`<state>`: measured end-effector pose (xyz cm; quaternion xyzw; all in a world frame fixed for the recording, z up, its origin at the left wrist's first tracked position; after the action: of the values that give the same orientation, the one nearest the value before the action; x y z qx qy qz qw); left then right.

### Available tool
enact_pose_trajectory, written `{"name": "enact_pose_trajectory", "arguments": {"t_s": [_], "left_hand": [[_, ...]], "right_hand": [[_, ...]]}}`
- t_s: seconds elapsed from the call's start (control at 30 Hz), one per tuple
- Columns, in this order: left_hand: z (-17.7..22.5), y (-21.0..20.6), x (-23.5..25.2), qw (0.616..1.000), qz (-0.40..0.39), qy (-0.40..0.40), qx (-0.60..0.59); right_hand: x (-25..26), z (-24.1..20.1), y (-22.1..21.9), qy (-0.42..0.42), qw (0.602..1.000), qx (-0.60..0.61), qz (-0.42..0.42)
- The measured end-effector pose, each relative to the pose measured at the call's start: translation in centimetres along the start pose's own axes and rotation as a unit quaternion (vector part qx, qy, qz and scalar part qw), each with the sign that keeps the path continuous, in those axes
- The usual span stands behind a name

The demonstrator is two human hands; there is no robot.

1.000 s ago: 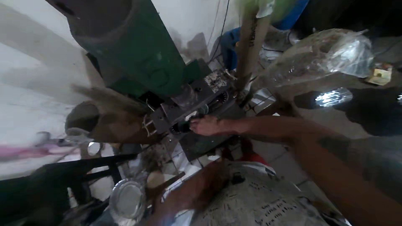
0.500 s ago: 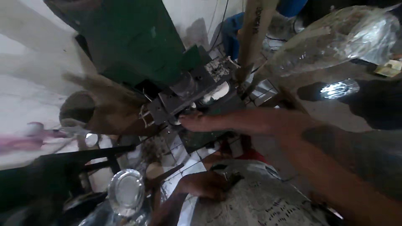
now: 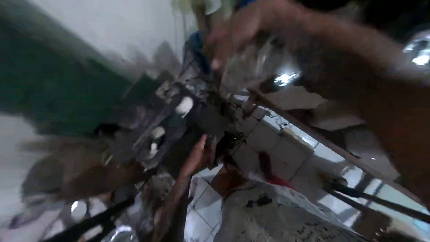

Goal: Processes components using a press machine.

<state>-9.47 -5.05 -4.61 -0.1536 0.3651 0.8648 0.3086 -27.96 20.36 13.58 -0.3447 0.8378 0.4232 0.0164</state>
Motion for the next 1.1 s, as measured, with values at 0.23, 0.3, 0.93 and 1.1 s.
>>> {"name": "enact_pose_trajectory", "arguments": {"t_s": [0.23,0.3,0.93,1.1], "left_hand": [[17.4,-7.4,17.1,0.974,-0.072,-0.114,0.183],[23.9,-10.1,21.5,0.945,-0.106,-0.168,0.26],[30.0,-13.8,36.2,0.855,-0.167,-0.197,0.45],[29.8,-14.3,37.6,0.823,-0.191,-0.207,0.493]], "right_hand": [[-28.6,14.1,-24.9,-0.192,0.966,0.17,0.006],[-32.6,20.4,-33.3,-0.339,0.92,0.182,0.071],[-36.7,25.0,-38.9,-0.431,0.806,0.359,0.191],[-44.0,10.8,-21.9,-0.269,0.751,0.006,0.603]]}}
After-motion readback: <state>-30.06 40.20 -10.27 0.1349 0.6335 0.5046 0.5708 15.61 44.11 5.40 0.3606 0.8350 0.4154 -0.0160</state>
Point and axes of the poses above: each hand's wrist, its own x-axis towards the middle knuckle, its own y-axis out of the back of the hand, z = x × y, the point moved 5 cm from there along x, towards the middle knuckle, and after that the axes turned 6 degrees about x, right-handed, at the moved point
